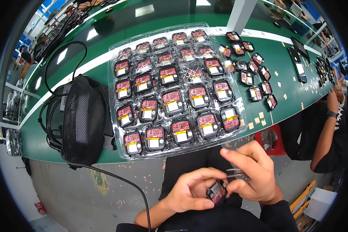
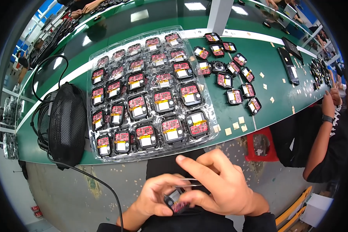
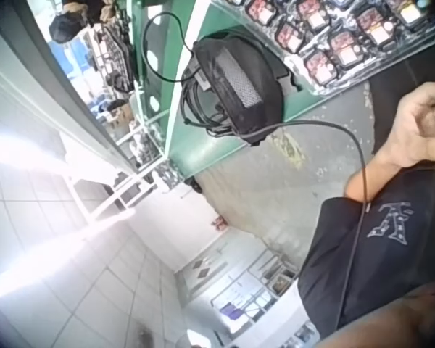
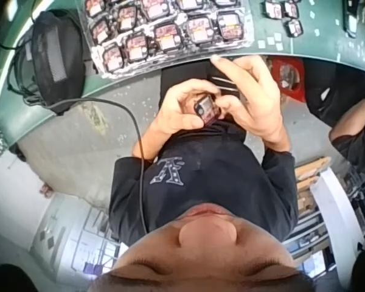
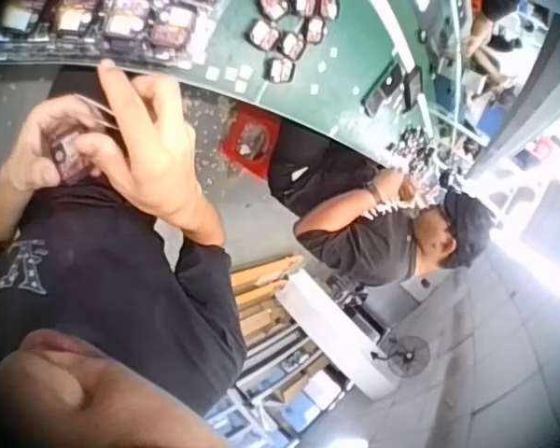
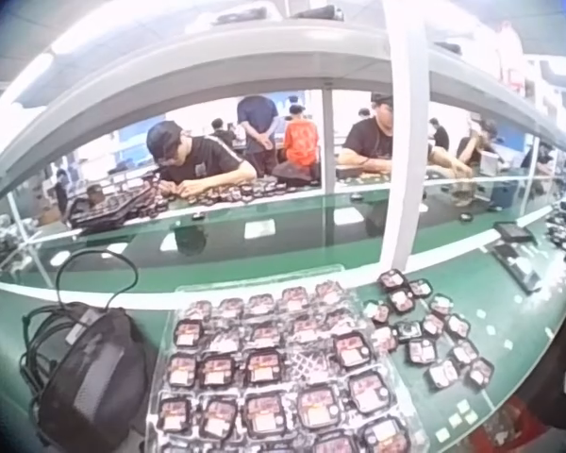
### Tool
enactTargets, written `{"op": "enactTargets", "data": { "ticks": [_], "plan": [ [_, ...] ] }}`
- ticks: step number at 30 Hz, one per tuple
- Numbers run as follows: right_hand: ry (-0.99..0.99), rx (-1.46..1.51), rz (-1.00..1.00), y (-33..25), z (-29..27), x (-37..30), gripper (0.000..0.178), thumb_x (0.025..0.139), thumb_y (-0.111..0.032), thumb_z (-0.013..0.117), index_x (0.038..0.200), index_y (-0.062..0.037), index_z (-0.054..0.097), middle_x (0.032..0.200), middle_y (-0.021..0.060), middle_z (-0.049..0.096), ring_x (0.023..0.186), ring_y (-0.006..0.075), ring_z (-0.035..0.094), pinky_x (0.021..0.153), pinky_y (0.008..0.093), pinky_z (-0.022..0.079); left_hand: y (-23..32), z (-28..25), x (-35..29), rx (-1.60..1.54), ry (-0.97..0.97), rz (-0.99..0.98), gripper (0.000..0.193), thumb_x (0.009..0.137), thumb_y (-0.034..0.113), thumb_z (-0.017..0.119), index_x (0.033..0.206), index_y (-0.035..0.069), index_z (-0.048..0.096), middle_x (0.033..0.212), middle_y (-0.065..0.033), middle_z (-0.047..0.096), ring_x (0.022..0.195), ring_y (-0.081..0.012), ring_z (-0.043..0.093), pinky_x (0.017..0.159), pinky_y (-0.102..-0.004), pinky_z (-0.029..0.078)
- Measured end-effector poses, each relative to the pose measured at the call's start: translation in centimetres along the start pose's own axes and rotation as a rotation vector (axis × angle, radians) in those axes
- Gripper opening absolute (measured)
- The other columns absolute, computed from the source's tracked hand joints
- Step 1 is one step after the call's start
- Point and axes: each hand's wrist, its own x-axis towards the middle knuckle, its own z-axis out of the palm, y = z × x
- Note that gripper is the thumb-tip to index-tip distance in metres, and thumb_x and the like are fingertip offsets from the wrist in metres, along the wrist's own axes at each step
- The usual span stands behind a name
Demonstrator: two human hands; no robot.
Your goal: Assemble electronic components by cleaning and attaching small parts onto a main board at a factory workstation.
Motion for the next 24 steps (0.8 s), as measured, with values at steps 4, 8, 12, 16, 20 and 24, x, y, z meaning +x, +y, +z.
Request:
{"op": "enactTargets", "data": {
  "ticks": [4, 8, 12, 16, 20, 24],
  "plan": [
    [0.104, -0.165, -0.122, 1.2, 1.9, -1.3, 0.052, 0.077, -0.021, 0.087, 0.124, -0.0055, 0.072, 0.087, 0.0041, 0.058, 0.060, 0.0140, 0.055, 0.049, 0.0294, 0.047, -0.3, -0.5, 0.3, 0.071, -0.017, 0.364, 0.059, 0.081, -0.011, 0.079, 0.132, -0.001, 0.052, 0.135, -0.0186, 0.052, 0.132, -0.0354, 0.057, 0.112, -0.0471, 0.048],
    [0.222, -0.328, -0.341, 2.4, 2.9, -2.2, 0.039, 0.072, -0.013, 0.087, 0.110, -0.0091, 0.077, 0.082, 0.0006, 0.060, 0.056, 0.0104, 0.050, 0.045, 0.0247, 0.039, -0.3, 0.0, 0.2, 0.111, 0.097, 0.422, 0.057, 0.080, -0.015, 0.078, 0.129, -0.001, 0.051, 0.135, -0.0187, 0.051, 0.134, -0.0368, 0.056, 0.113, -0.0480, 0.048],
    [0.259, -0.371, -0.351, 2.3, 3.3, -2.0, 0.031, 0.072, -0.009, 0.084, 0.102, -0.0084, 0.078, 0.084, 0.0007, 0.062, 0.053, 0.0097, 0.048, 0.044, 0.0244, 0.036, -0.3, -0.1, 0.2, 0.161, 0.114, 0.438, 0.058, 0.081, -0.017, 0.076, 0.130, -0.001, 0.051, 0.136, -0.0194, 0.051, 0.135, -0.0376, 0.055, 0.114, -0.0479, 0.047],
    [0.226, -0.380, -0.373, 2.3, 3.3, -1.7, 0.028, 0.072, -0.007, 0.083, 0.099, -0.0067, 0.077, 0.083, 0.0007, 0.062, 0.052, 0.0097, 0.047, 0.044, 0.0243, 0.036, -0.5, -0.3, 0.2, 0.165, 0.112, 0.439, 0.058, 0.081, -0.018, 0.075, 0.131, -0.001, 0.050, 0.137, -0.0199, 0.050, 0.136, -0.0370, 0.054, 0.114, -0.0475, 0.047],
    [0.232, -0.328, -0.362, 2.6, 3.5, -1.7, 0.025, 0.073, -0.006, 0.082, 0.098, -0.0047, 0.077, 0.080, 0.0005, 0.063, 0.051, 0.0103, 0.048, 0.044, 0.0253, 0.036, -0.6, -0.4, 0.1, 0.188, 0.093, 0.451, 0.059, 0.081, -0.018, 0.075, 0.132, -0.001, 0.050, 0.138, -0.0198, 0.049, 0.137, -0.0366, 0.053, 0.114, -0.0474, 0.047],
    [0.238, -0.272, -0.324, 2.7, 3.2, -1.7, 0.027, 0.076, -0.010, 0.085, 0.101, -0.0054, 0.076, 0.080, 0.0011, 0.064, 0.053, 0.0105, 0.053, 0.044, 0.0264, 0.039, -0.7, -0.7, 0.0, 0.179, 0.102, 0.444, 0.061, 0.081, -0.017, 0.075, 0.134, -0.001, 0.050, 0.140, -0.0199, 0.049, 0.138, -0.0368, 0.052, 0.116, -0.0479, 0.046]
  ]
}}
